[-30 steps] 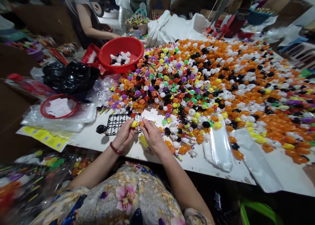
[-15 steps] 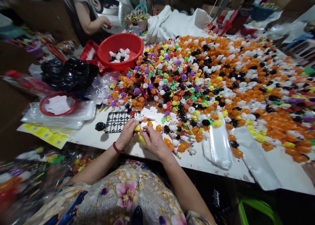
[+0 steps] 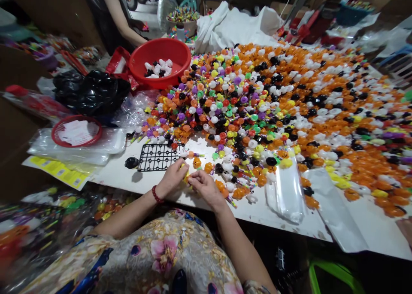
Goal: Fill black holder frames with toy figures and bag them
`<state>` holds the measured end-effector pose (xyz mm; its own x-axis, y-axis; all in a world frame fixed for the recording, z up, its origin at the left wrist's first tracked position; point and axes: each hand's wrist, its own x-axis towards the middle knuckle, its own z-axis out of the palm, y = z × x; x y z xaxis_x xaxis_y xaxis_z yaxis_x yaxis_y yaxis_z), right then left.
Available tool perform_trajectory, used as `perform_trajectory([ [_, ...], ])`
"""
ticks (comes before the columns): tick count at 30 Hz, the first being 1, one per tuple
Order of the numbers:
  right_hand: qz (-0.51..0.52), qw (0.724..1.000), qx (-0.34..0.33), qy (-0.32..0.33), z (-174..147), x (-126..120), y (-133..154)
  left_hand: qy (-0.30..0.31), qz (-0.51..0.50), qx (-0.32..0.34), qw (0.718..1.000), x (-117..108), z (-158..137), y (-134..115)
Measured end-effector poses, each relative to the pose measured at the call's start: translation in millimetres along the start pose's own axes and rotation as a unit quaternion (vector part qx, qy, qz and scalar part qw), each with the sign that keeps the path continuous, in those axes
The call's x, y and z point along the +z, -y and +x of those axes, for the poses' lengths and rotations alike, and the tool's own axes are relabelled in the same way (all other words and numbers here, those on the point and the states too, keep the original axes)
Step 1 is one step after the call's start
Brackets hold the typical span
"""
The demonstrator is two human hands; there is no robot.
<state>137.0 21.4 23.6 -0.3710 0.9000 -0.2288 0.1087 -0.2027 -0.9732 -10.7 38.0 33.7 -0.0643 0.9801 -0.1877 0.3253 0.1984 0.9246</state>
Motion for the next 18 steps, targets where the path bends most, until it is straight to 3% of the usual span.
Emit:
perform_trajectory([
  [6, 0.094, 0.994, 0.049, -0.039, -3.1, -0.7, 6.2, 0.016, -0.026, -0.006, 1.000, -1.7, 6.2, -2.2],
  [12, 0.163, 0.984, 0.072, -0.012, -2.9, -2.3, 9.2, 0.101, -0.091, -0.070, 0.988, -2.4, 7.4, 1.3],
  [18, 0.104, 0.992, 0.074, -0.005, -3.4, -6.2, 11.1, 0.056, -0.066, -0.052, 0.995, -0.1, 6.8, 3.6],
])
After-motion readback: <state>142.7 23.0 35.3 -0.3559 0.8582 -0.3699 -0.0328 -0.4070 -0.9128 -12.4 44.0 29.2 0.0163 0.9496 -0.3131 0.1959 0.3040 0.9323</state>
